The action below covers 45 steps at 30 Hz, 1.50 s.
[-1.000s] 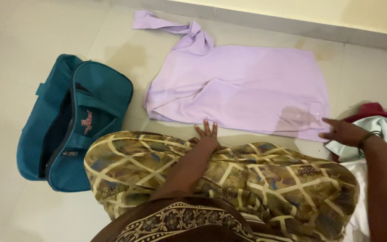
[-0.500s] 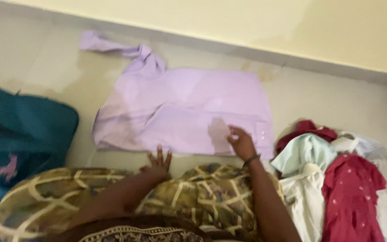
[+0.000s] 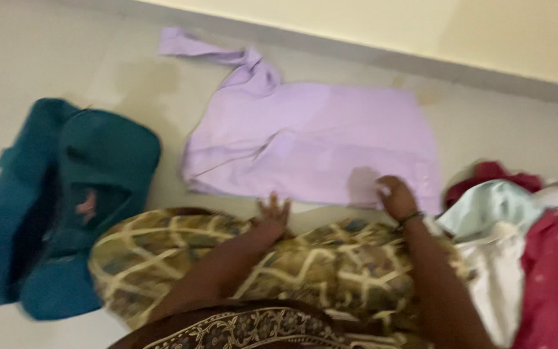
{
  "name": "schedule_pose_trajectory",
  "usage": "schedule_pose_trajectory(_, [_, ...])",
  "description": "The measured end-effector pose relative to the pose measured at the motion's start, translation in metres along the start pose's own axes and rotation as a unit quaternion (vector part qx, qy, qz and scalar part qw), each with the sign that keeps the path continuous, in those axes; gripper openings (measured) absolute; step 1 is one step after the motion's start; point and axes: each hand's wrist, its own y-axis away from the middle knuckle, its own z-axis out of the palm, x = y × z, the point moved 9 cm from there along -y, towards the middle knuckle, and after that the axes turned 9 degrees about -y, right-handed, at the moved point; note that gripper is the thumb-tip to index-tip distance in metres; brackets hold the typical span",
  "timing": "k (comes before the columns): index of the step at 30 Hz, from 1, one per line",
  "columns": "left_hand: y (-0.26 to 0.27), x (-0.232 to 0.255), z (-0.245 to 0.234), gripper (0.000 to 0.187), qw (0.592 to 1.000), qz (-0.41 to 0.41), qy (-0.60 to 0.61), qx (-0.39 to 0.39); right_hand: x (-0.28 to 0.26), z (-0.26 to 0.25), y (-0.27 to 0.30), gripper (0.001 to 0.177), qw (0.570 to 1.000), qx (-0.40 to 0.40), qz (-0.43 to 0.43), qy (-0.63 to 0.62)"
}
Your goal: The person folds a light purple long-sleeved shirt by laying it flat on the floor, smoothing the fabric, folding in the sleeves, and then folding the body of the shirt.
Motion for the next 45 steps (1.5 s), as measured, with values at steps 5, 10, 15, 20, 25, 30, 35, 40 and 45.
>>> schedule_pose_trajectory(5, [0.002, 0.003, 0.004, 0.067, 0.992, 0.053, 0.032, 0.11, 0.005, -0.007, 0.015, 0.031, 0.989, -0.03, 0.103, 0.105])
schedule_pose_trajectory(10, [0.01, -0.022, -0.025, 0.046, 0.906, 0.181, 0.166, 0.344, -0.02, -0.01, 0.011, 0.031, 0.962, -0.064, 0.231, 0.134])
schedule_pose_trajectory(15, [0.058, -0.103, -0.059, 0.033, 0.81, 0.167, 0.343, 0.446, -0.052, 0.001, -0.013, 0.031, 0.96, -0.056, 0.253, 0.103])
schedule_pose_trajectory(20, [0.076, -0.103, -0.086, 0.035, 0.843, 0.179, 0.246, 0.444, -0.053, 0.014, -0.02, 0.026, 0.946, -0.121, 0.18, 0.243])
schedule_pose_trajectory(25, [0.049, -0.053, -0.095, 0.057, 0.906, 0.201, -0.009, 0.371, -0.033, 0.014, 0.003, 0.032, 0.908, -0.204, 0.231, 0.283])
schedule_pose_trajectory(30, [0.022, -0.047, -0.091, 0.031, 0.897, 0.177, -0.133, 0.384, -0.048, 0.018, 0.008, 0.046, 0.905, -0.22, 0.229, 0.282])
schedule_pose_trajectory(35, [0.005, -0.045, -0.078, 0.037, 0.877, 0.2, -0.184, 0.396, -0.063, 0.017, 0.019, 0.05, 0.885, -0.283, 0.237, 0.283])
schedule_pose_trajectory(40, [0.014, -0.059, -0.067, 0.024, 0.919, 0.212, -0.114, 0.313, -0.041, 0.038, 0.038, 0.043, 0.834, -0.414, 0.243, 0.272])
schedule_pose_trajectory(45, [0.034, -0.094, -0.105, 0.023, 0.921, 0.238, 0.168, 0.258, -0.036, 0.039, 0.001, 0.036, 0.89, -0.349, 0.201, 0.213])
